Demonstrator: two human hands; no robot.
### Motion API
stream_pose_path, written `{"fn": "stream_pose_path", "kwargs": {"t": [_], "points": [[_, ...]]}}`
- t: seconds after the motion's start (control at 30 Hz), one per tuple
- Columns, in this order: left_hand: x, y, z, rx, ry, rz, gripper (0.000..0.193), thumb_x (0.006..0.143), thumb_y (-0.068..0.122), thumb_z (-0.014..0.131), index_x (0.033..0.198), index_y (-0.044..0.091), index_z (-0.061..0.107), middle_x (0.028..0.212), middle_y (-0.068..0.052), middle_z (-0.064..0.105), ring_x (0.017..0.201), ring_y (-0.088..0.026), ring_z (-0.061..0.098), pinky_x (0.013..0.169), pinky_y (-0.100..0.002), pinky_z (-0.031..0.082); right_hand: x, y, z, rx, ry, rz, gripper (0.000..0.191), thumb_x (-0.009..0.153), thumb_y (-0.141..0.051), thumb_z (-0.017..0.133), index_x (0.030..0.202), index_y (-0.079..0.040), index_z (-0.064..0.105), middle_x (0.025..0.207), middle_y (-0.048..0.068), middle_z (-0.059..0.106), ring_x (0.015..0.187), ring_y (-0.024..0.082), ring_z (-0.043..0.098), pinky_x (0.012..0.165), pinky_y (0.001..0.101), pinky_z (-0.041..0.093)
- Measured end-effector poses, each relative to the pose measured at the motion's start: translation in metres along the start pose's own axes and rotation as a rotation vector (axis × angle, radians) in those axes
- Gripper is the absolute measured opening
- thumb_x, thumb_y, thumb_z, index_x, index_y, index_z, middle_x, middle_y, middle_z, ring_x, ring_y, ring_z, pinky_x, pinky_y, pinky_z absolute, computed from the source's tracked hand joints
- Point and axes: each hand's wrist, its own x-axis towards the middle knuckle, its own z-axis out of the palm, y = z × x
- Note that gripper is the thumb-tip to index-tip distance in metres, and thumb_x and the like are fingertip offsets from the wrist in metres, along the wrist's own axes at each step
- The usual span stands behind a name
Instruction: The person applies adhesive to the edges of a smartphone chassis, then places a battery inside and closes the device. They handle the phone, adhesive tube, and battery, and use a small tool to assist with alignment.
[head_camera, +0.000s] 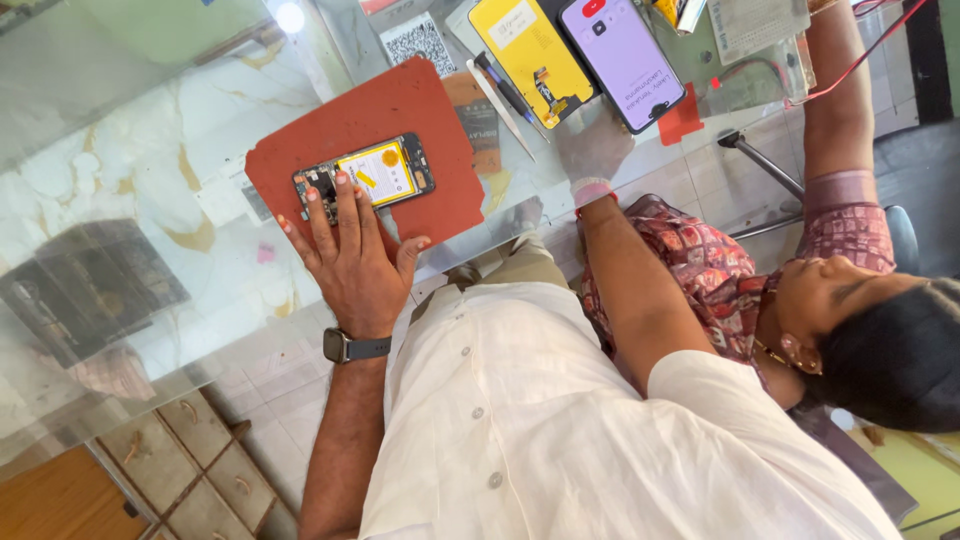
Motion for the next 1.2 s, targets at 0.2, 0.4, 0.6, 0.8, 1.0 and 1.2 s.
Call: {"fn": "stream_pose_path", "kwargs": {"t": [0.2,0.4,0.6,0.8,1.0,1.2], "points": [[0.0,-0.008,0.003,0.012,0.045,0.038,0.098,0.104,0.077,0.045,0.149,-0.009,0.059,0.169,-0.011,0.036,0.159,-0.038,0.018,0.127,-0.067,0.009,-0.013,0.002,-0.002,-0.025,-0.027,0.048,0.076,0.078,-0.049,0.084,0.127,0.001,0.056,0.117,0.024,0.063,0.104,0.046,0.06,0.088,0.0561,0.046],[0.0,-0.016,0.005,0.017,0.044,0.061,0.097,0.104,0.076,0.046,0.146,-0.009,0.06,0.169,-0.01,0.037,0.16,-0.036,0.018,0.129,-0.067,0.008,-0.029,0.001,0.002,0.023,0.129,0.037,0.078,0.071,-0.042,0.086,0.129,-0.001,0.054,0.115,0.024,0.061,0.099,0.046,0.061,0.084,0.0553,0.047],[0.002,-0.026,-0.004,0.003,0.049,0.1,0.095,0.104,0.075,0.049,0.141,-0.012,0.062,0.167,-0.013,0.037,0.157,-0.039,0.02,0.126,-0.068,0.009,-0.056,0.016,0.0,0.21,-0.041,0.137,0.062,0.075,-0.041,0.08,0.118,-0.003,0.056,0.118,0.025,0.054,0.099,0.041,0.063,0.086,0.0525,0.052],[0.0,-0.049,-0.013,-0.068,0.085,0.115,0.092,0.096,0.071,0.055,0.133,-0.013,0.065,0.159,-0.014,0.044,0.152,-0.039,0.028,0.126,-0.066,0.017,-0.122,0.034,0.001,-0.097,0.15,-0.312,0.075,0.082,-0.039,0.086,0.12,0.016,0.052,0.125,0.035,0.05,0.12,0.05,0.053,0.105,0.0541,0.048],[-0.007,-0.077,-0.004,-0.1,0.139,0.159,0.075,0.104,0.062,0.058,0.126,-0.009,0.071,0.146,-0.014,0.054,0.145,-0.036,0.039,0.126,-0.062,0.026,-0.208,0.052,-0.035,-0.103,-0.051,-0.239,0.075,0.08,-0.036,0.086,0.132,0.01,0.058,0.123,0.032,0.054,0.117,0.049,0.056,0.097,0.0564,0.05],[-0.014,-0.101,-0.005,-0.14,0.149,0.179,0.077,0.1,0.062,0.06,0.124,-0.01,0.071,0.145,-0.015,0.054,0.145,-0.035,0.04,0.125,-0.062,0.025,-0.277,0.039,-0.091,-0.161,-0.161,-0.244,0.076,0.084,-0.039,0.086,0.133,0.01,0.057,0.115,0.026,0.059,0.117,0.046,0.058,0.098,0.0549,0.052]]}}
